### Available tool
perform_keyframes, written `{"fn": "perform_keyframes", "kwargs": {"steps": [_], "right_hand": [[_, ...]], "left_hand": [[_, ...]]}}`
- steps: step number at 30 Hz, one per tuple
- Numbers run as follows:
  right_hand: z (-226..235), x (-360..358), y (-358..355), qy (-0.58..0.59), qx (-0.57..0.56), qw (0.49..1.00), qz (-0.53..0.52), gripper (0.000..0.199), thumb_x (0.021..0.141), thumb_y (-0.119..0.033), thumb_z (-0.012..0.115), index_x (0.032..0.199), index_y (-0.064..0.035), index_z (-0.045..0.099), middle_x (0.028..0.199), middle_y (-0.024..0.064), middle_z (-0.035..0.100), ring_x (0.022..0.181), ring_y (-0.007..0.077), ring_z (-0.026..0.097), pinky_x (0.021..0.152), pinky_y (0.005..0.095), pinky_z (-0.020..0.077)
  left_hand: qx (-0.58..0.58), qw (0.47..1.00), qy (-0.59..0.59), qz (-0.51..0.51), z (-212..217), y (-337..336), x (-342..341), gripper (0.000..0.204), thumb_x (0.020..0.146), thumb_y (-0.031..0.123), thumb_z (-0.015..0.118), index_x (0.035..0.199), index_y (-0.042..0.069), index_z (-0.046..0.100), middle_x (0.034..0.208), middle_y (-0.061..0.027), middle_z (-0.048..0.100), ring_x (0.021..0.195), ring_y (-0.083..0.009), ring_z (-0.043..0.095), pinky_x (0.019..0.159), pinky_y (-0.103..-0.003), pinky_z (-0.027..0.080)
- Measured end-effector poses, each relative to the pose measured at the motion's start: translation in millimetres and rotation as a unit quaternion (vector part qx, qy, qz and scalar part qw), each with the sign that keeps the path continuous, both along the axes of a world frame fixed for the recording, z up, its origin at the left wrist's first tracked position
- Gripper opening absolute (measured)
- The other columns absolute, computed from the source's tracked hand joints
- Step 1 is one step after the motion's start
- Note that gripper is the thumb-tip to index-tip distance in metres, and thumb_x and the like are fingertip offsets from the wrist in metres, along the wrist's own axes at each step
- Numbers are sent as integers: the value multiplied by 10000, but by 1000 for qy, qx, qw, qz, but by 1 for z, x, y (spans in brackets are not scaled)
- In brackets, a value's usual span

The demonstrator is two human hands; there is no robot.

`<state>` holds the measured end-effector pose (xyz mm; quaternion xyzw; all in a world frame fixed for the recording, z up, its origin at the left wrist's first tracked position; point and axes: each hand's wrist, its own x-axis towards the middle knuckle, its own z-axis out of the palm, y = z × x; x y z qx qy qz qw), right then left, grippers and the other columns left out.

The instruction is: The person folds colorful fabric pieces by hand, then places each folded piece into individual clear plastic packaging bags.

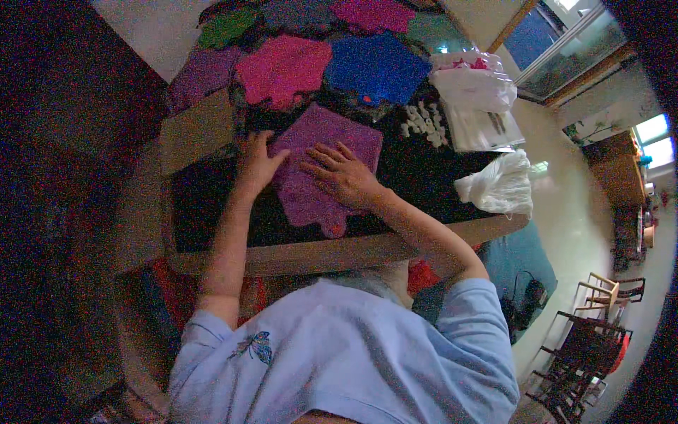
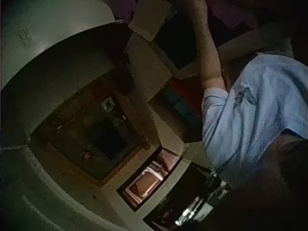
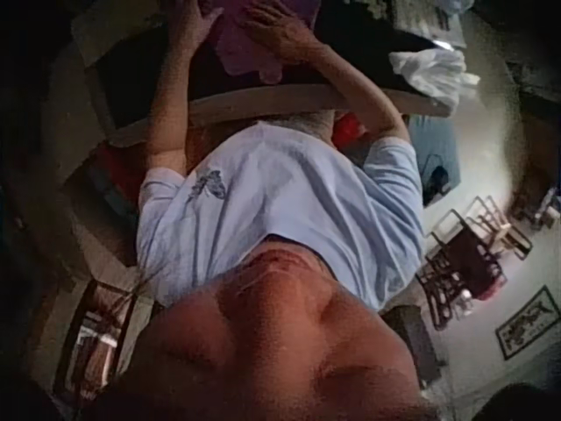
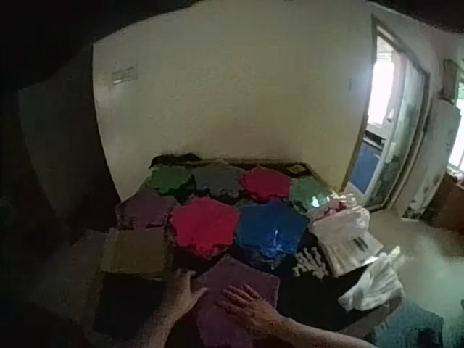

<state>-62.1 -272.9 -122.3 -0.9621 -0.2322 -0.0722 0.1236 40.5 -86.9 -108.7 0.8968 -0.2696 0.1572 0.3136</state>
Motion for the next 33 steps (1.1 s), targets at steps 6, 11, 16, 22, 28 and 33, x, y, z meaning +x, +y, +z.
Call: {"fn": "perform_keyframes", "kwargs": {"steps": [6, 11, 16, 22, 28, 33], "right_hand": [[-1, 2, 1, -2, -1, 1000, -3, 429, 882, -294, 422, 1294, -185, 376, 1373, 82, 297, 1288, 247, 236, 1051, 453, 164], [6, 0, 0, -16, -14, 1000, -2, 422, 886, -288, 418, 1291, -179, 376, 1364, 87, 309, 1281, 247, 250, 1049, 451, 172], [-7, 3, -1, -32, -7, 999, 3, 445, 868, -293, 441, 1291, -167, 376, 1362, 92, 313, 1280, 251, 250, 1050, 452, 169], [-11, -2, -8, -31, -4, 1000, -6, 436, 870, -292, 433, 1284, -164, 384, 1364, 86, 312, 1281, 250, 248, 1050, 452, 168], [-15, 1, -4, -46, -9, 999, -1, 425, 872, -295, 430, 1277, -169, 393, 1358, 85, 321, 1270, 252, 268, 1038, 457, 192], [-9, -1, -5, -53, -4, 999, 2, 430, 869, -308, 437, 1275, -170, 397, 1349, 87, 336, 1265, 255, 278, 1030, 458, 207]], "left_hand": [[149, 974, 163, -41, -24, -15, 48, 385, 649, 241, 714, 911, 12, 549, 911, -194, 570, 852, -334, 561, 723, -404, 453], [-25, 991, 124, 40, -38, -17, 53, 266, 673, 219, 686, 802, 0, 606, 809, -189, 609, 753, -301, 608, 659, -396, 478], [37, 969, 243, 16, -28, 14, 43, 263, 712, 224, 670, 803, -10, 591, 695, -131, 598, 644, -232, 589, 618, -356, 469], [-57, 937, 341, 51, 18, 7, -32, 453, 733, 371, 668, 888, -42, 564, 821, -151, 604, 782, -228, 583, 724, -344, 451], [-2, 990, 62, 126, -21, -5, -43, 479, 676, 277, 706, 1001, -1, 490, 944, -217, 592, 906, -351, 576, 757, -392, 457], [-25, 977, 206, 56, -23, 2, -35, 479, 684, 212, 686, 1044, 1, 453, 912, -221, 593, 884, -378, 569, 741, -417, 460]]}}
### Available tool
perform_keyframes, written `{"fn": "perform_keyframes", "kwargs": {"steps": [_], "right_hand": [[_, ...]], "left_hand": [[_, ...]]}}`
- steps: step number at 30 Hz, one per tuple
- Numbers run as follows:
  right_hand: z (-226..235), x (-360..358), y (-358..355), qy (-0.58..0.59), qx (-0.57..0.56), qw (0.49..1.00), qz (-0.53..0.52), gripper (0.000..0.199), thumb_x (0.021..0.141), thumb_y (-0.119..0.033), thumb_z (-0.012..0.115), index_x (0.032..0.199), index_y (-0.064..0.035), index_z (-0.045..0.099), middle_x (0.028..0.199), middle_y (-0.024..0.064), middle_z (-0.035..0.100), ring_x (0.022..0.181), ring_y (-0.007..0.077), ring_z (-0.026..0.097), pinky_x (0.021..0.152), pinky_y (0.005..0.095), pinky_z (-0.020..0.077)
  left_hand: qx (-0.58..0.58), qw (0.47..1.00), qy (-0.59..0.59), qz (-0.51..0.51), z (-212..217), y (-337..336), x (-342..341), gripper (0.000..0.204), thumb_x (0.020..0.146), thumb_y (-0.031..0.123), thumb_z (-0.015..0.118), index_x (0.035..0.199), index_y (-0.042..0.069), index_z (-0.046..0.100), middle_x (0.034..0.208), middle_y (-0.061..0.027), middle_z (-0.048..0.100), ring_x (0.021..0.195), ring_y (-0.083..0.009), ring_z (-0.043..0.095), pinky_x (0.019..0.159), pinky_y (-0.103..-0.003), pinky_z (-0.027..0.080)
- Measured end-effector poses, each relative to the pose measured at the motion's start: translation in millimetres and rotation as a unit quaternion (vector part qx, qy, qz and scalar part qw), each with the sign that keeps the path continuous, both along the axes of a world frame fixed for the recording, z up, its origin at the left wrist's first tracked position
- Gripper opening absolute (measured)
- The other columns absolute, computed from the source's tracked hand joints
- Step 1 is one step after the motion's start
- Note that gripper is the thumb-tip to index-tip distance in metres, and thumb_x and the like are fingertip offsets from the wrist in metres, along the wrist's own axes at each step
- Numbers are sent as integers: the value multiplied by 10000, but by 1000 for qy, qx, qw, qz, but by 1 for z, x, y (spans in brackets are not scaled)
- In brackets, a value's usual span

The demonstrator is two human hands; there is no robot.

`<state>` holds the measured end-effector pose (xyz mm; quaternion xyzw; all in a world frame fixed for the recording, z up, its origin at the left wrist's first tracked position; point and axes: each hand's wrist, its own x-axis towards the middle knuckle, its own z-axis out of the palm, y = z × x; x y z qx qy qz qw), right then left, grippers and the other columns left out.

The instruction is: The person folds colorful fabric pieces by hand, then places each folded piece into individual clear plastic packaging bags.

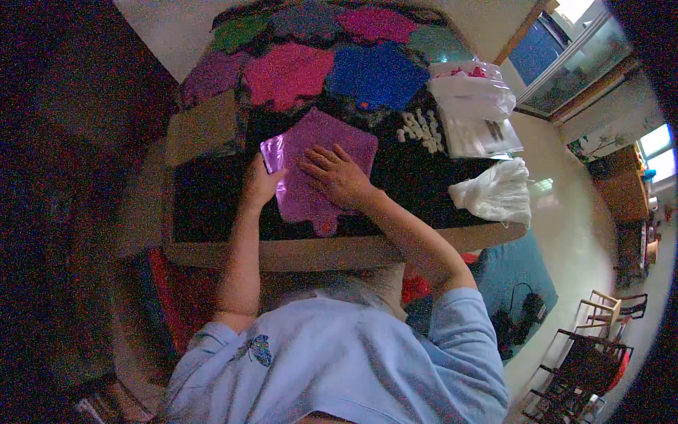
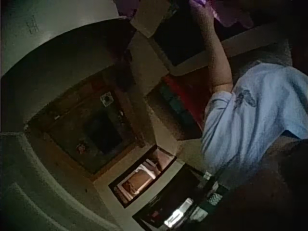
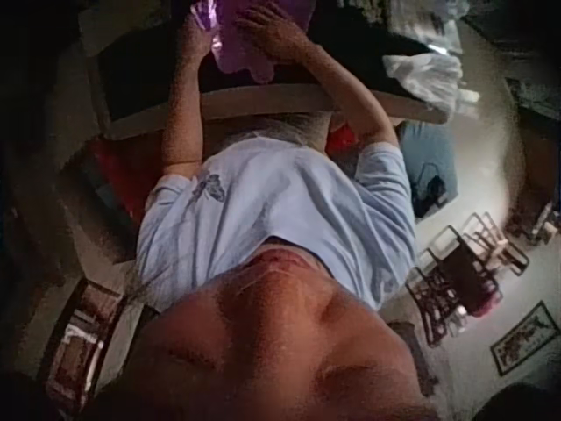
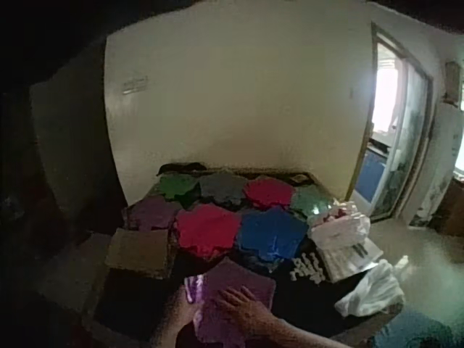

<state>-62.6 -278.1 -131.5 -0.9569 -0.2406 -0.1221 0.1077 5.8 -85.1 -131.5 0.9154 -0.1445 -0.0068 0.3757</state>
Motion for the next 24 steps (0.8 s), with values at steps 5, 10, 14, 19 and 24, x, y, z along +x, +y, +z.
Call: {"fn": "perform_keyframes", "kwargs": {"steps": [5, 10, 14, 19, 24], "right_hand": [[-1, 1, -1, -1, 18, 1000, 1, 428, 866, -300, 444, 1268, -159, 404, 1343, 94, 343, 1265, 259, 278, 1030, 461, 204], [-3, 1, -3, 22, 7, 1000, -8, 453, 871, -338, 418, 1288, -170, 368, 1356, 79, 332, 1281, 245, 253, 1045, 465, 173], [-1, 1, 0, 17, 6, 1000, -10, 455, 867, -339, 423, 1284, -163, 372, 1351, 82, 337, 1277, 247, 261, 1046, 463, 173], [-5, -1, -14, 27, -46, 999, -7, 405, 860, -296, 425, 1192, -68, 462, 1323, 118, 367, 1267, 262, 272, 1047, 452, 177], [-4, 1, -8, 18, -3, 1000, 6, 383, 821, -238, 453, 1140, -27, 470, 1291, 150, 383, 1252, 290, 286, 1044, 455, 176]], "left_hand": [[74, 996, -23, 39, 2, -19, -15, 471, 734, 182, 636, 1112, 1, 420, 898, -221, 592, 865, -370, 576, 730, -423, 465], [186, 981, -59, -15, 30, -40, -42, 540, 798, 172, 548, 1258, 13, 314, 967, -230, 572, 849, -352, 594, 722, -429, 480], [228, 973, 19, -34, 32, -36, -32, 524, 823, 190, 520, 1269, 14, 306, 948, -236, 571, 823, -347, 599, 699, -411, 489], [-74, 968, 220, -96, 52, -42, -34, 396, 834, 136, 476, 1198, -6, 408, 970, -207, 561, 788, -345, 582, 711, -393, 482], [9, 975, -174, -135, 2, -34, -7, 406, 834, 106, 441, 1215, -30, 397, 1118, -202, 492, 1006, -336, 491, 855, -399, 403]]}}
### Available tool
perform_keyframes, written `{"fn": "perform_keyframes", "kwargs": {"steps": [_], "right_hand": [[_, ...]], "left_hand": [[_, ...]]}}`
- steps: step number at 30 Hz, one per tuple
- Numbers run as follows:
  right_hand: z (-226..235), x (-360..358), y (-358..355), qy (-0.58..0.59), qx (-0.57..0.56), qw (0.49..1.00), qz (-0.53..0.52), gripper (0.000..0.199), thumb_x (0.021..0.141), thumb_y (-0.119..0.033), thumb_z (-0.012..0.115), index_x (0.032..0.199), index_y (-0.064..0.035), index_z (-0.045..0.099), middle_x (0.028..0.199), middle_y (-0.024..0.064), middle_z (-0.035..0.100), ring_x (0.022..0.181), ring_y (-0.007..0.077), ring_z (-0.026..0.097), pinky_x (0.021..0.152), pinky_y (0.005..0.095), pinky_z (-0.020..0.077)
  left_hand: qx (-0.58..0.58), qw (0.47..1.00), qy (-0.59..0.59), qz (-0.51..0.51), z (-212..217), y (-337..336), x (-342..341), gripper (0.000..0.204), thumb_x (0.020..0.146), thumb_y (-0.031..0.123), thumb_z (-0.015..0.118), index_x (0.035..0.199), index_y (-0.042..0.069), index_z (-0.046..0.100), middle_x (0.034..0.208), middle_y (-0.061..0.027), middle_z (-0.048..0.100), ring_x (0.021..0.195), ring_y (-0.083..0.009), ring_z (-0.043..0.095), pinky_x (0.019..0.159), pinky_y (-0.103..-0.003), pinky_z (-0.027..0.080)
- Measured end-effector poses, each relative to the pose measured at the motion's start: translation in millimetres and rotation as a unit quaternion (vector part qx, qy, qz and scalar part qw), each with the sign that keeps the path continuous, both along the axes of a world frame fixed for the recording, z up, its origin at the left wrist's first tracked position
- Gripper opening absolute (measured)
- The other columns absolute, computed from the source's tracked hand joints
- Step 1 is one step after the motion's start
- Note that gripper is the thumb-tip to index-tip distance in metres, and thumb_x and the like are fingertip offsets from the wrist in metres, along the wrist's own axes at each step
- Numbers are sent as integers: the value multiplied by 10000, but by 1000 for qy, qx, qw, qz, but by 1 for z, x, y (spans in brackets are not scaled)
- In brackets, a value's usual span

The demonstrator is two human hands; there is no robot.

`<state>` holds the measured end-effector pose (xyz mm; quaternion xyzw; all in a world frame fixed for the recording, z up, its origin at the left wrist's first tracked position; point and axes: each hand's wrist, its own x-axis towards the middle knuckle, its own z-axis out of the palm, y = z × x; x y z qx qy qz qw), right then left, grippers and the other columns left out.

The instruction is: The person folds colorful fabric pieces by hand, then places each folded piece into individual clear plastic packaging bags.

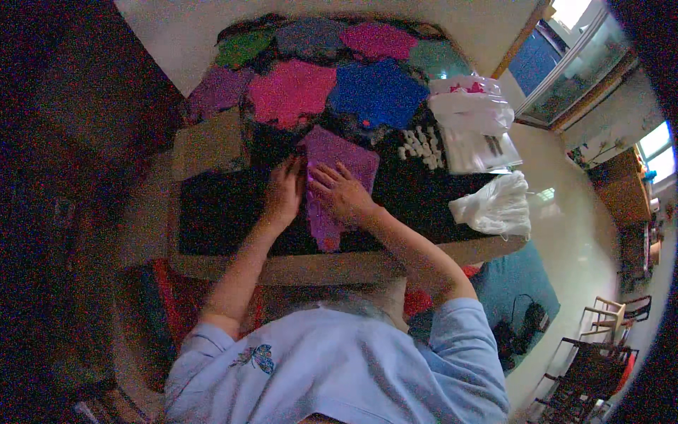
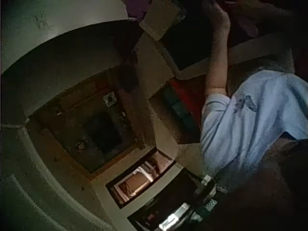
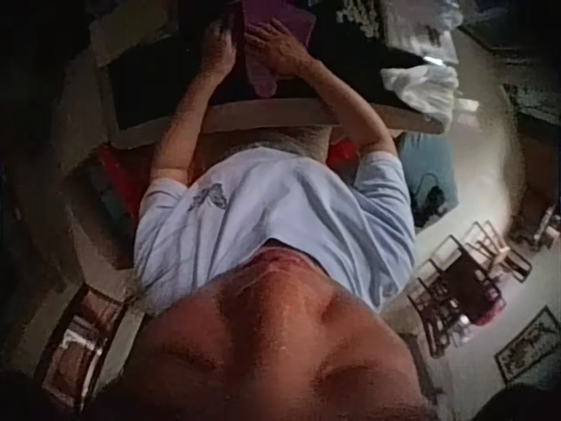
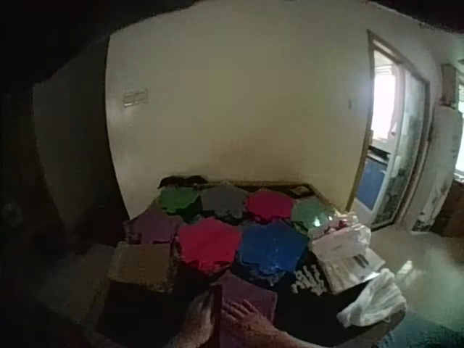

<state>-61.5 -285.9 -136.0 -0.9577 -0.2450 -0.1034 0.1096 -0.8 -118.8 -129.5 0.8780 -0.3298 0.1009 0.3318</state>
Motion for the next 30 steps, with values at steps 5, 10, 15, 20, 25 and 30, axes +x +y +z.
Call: {"fn": "perform_keyframes", "kwargs": {"steps": [5, 10, 15, 20, 25, 30], "right_hand": [[-6, 1, -5, -3, -8, 1000, 6, 408, 809, -212, 471, 1176, -39, 428, 1288, 152, 376, 1248, 295, 290, 1039, 460, 180], [6, 2, 3, 17, 36, 999, 10, 456, 859, -292, 419, 1216, -8, 404, 1328, 145, 347, 1279, 277, 243, 1056, 457, 135], [7, 5, 3, 32, -15, 999, 2, 444, 861, -287, 421, 1205, -7, 414, 1331, 151, 336, 1284, 276, 232, 1054, 456, 143], [12, 3, -2, 19, 28, 999, -4, 386, 852, -232, 447, 1174, -18, 441, 1285, 156, 380, 1250, 295, 287, 1043, 461, 175], [54, 19, -9, -88, 281, 952, -79, 320, 801, -127, 522, 1107, -36, 488, 1242, 171, 418, 1193, 317, 365, 1005, 449, 264], [28, 30, -7, -100, 80, 990, -53, 337, 800, -146, 531, 1120, -43, 499, 1220, 159, 449, 1161, 317, 403, 993, 454, 281]], "left_hand": [[106, 990, -89, 7, -21, -2, 6, 476, 831, 140, 426, 1263, -37, 333, 1270, -206, 380, 1186, -348, 357, 989, -455, 267], [-110, 978, 174, -33, -13, -4, 16, 409, 847, 145, 417, 1237, 23, 398, 1295, -175, 383, 1187, -329, 366, 997, -429, 268], [117, 990, -74, 9, -30, -2, 25, 413, 846, 167, 411, 1238, 34, 402, 1314, -151, 367, 1213, -314, 340, 1006, -456, 248], [124, 990, -70, 7, -22, -7, 18, 426, 835, 146, 413, 1247, 36, 398, 1328, -139, 356, 1239, -303, 308, 1021, -484, 208], [204, 974, -96, 12, -23, -6, 18, 421, 855, 168, 397, 1248, 17, 395, 1322, -144, 350, 1246, -299, 292, 1021, -482, 215], [172, 982, -83, -2, -20, -8, 15, 407, 847, 166, 413, 1220, 3, 424, 1329, -142, 344, 1246, -306, 292, 1027, -480, 204]]}}
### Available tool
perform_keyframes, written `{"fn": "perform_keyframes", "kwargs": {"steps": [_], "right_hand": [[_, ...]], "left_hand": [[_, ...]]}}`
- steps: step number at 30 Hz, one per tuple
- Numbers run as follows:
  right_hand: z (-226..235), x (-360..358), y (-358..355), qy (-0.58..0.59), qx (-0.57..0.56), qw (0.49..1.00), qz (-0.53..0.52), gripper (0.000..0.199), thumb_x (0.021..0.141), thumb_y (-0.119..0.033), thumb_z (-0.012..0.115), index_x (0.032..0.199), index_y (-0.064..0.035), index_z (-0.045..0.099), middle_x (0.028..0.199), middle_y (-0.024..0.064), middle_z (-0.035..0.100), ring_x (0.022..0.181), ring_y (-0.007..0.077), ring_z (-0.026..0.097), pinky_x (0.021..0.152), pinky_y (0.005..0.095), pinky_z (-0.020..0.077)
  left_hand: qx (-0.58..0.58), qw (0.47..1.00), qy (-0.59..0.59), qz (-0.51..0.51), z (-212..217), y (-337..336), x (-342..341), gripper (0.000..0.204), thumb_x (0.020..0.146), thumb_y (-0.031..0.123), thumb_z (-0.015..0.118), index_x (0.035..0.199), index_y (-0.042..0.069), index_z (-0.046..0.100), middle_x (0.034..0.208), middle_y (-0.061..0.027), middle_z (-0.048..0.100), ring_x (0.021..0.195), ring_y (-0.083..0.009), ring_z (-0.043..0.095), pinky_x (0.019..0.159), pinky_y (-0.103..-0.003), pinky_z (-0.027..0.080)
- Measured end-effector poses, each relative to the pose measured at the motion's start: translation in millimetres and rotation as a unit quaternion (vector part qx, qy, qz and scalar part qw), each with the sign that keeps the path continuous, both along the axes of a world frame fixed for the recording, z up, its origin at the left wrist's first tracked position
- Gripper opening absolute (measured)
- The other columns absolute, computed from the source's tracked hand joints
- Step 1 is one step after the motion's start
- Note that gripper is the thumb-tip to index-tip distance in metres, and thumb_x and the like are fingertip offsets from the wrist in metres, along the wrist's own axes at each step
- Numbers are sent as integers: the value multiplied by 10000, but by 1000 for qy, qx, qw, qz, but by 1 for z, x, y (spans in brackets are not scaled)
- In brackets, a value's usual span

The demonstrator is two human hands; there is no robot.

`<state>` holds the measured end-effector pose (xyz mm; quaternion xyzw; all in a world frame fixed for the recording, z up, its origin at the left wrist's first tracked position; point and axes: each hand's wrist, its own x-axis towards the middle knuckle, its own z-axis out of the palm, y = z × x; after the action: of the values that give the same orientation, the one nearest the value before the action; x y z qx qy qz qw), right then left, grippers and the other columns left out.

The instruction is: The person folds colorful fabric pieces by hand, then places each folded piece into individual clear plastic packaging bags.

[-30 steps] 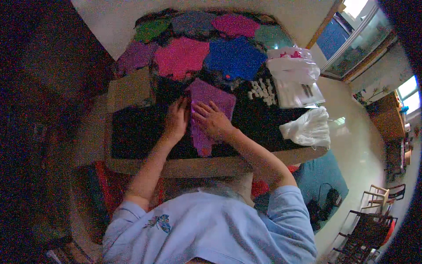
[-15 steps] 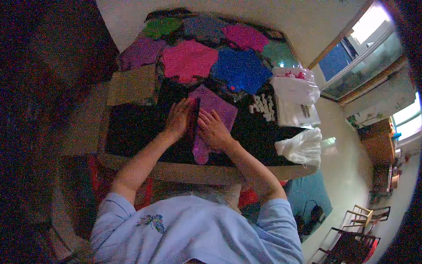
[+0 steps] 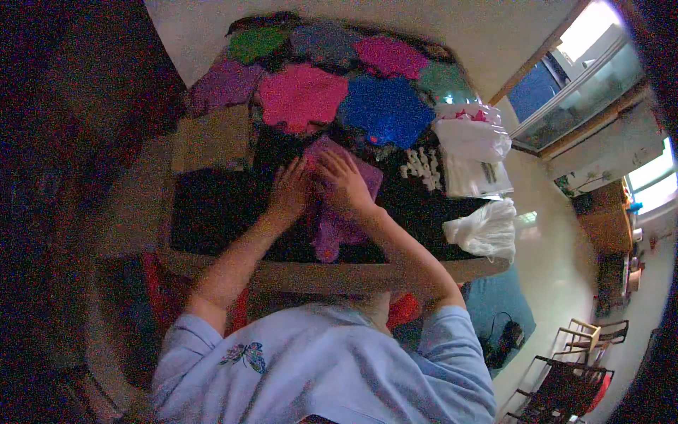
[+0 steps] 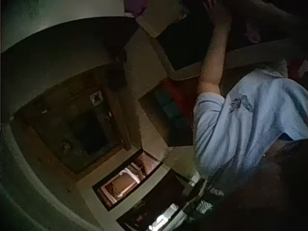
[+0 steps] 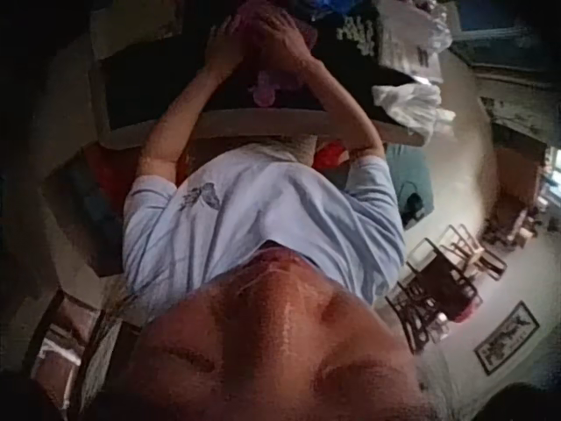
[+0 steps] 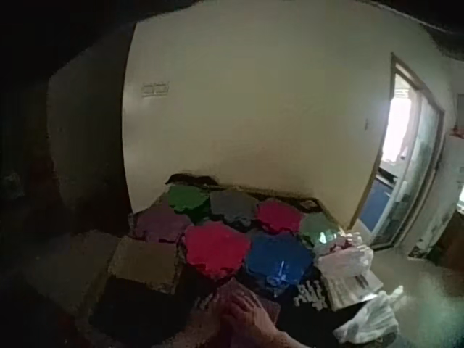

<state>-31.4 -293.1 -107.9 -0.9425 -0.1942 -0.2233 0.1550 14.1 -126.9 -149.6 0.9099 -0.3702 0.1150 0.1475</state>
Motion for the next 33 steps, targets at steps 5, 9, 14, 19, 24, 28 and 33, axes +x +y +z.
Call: {"fn": "perform_keyframes", "kwargs": {"steps": [5, 9, 14, 19, 24, 28, 33], "right_hand": [[-21, -11, 4, 80, 8, 997, 0, 351, 796, -152, 533, 1130, -48, 504, 1218, 155, 454, 1166, 311, 402, 993, 461, 281], [-22, -13, 8, 57, 25, 998, -1, 351, 791, -156, 534, 1122, -42, 505, 1212, 158, 457, 1154, 314, 410, 987, 454, 290], [-23, -14, 5, 63, 23, 998, -17, 358, 786, -157, 532, 1121, -35, 498, 1211, 162, 456, 1148, 326, 411, 987, 448, 291], [-23, -13, 2, 80, 45, 996, 6, 386, 804, -186, 502, 1162, -44, 477, 1281, 168, 386, 1210, 334, 335, 1019, 465, 235], [-12, -15, 6, 39, 45, 998, -27, 463, 794, -217, 535, 1213, -56, 422, 1303, 173, 356, 1233, 334, 304, 1023, 461, 228], [-15, -17, 5, 86, 42, 995, -42, 555, 780, -243, 558, 1272, -81, 357, 1313, 166, 345, 1242, 330, 290, 1034, 460, 208], [-17, -16, 6, 118, 42, 991, -43, 562, 774, -225, 560, 1278, -90, 353, 1319, 162, 338, 1249, 326, 278, 1039, 459, 203]], "left_hand": [[-14, 1000, -1, 15, -2, 4, 2, 433, 821, 162, 456, 1224, 8, 417, 1335, -133, 339, 1242, -314, 297, 1026, -477, 209], [-87, 996, 22, 15, -1, 7, -1, 478, 815, 181, 520, 1243, 15, 387, 1306, -182, 352, 1223, -345, 307, 1013, -479, 227], [-174, 966, 191, -15, 31, 16, -54, 672, 759, 320, 629, 1271, 4, 331, 1295, -228, 337, 1227, -372, 287, 1015, -475, 216], [-78, 987, 141, -28, 32, 20, -76, 888, 645, 451, 699, 1298, 14, 286, 1346, -224, 242, 1272, -362, 205, 1039, -493, 154], [-17, 993, 110, -47, 26, 22, -75, 861, 653, 481, 678, 1288, 30, 311, 1335, -227, 248, 1270, -357, 209, 1039, -506, 149], [-29, 990, 125, -67, 32, 23, -68, 765, 732, 460, 613, 1278, 13, 317, 1318, -228, 279, 1253, -354, 254, 1033, -510, 168], [-121, 984, 129, -6, 16, 19, -16, 530, 875, 294, 456, 1279, -16, 306, 1337, -222, 285, 1254, -327, 270, 1031, -489, 187]]}}
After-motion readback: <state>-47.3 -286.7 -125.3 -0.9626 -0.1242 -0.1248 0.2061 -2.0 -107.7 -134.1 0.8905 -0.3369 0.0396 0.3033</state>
